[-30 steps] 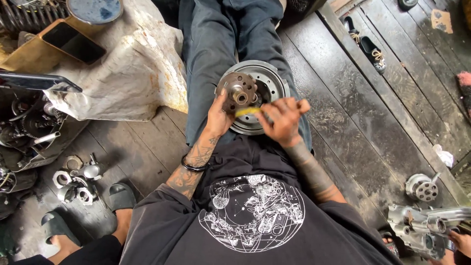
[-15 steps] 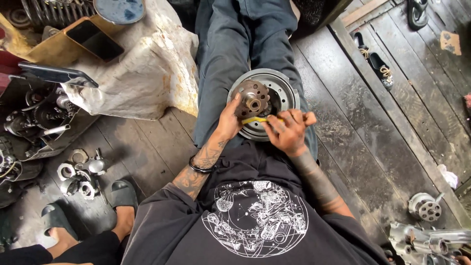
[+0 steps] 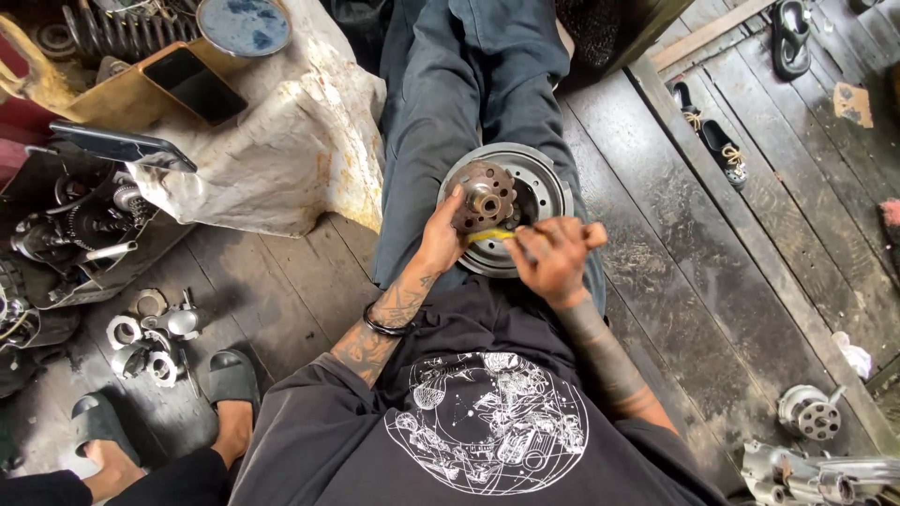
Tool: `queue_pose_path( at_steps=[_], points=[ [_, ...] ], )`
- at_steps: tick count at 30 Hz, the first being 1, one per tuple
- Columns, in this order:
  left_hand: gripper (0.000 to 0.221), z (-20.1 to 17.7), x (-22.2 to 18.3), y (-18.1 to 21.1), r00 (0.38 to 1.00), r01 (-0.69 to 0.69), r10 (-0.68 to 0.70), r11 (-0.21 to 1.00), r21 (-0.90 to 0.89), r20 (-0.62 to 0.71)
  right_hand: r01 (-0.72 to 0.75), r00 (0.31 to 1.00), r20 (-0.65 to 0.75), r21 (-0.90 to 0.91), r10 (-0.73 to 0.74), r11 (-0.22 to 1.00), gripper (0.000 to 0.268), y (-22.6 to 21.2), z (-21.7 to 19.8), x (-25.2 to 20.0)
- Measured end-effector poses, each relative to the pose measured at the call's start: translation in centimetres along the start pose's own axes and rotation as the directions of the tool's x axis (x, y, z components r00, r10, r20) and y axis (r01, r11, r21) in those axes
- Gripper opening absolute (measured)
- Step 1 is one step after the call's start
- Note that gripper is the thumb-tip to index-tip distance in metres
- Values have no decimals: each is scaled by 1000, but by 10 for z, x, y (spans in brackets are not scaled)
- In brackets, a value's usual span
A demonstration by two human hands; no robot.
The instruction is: Cleaning a motorcycle flywheel component using a small brush.
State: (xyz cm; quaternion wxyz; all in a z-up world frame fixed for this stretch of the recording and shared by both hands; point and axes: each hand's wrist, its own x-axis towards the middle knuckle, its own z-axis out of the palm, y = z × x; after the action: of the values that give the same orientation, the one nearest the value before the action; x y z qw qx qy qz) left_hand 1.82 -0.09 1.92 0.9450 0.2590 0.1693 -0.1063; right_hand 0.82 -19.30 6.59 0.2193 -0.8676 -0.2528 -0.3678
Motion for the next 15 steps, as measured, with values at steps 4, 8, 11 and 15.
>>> queue_pose_path(
  at_steps=[4,8,11,15],
  points=[
    [79,1,-3,-1,999,21,-23,999,-36,-32,-45,999,3,60,45,997,12,21,5,-9],
    [83,-8,5,-3,999,52,-52,998,-24,9,34,998,40,130,-40,991,13,8,14,-31],
    [91,1,-12,6,998,11,-17,995,104,56,-47,998,52,7,46,999,14,20,10,-12],
    [88,4,-6,11,995,60,-66,995,74,81,-62,997,33,-31,63,998,13,20,10,-16]
  ],
)
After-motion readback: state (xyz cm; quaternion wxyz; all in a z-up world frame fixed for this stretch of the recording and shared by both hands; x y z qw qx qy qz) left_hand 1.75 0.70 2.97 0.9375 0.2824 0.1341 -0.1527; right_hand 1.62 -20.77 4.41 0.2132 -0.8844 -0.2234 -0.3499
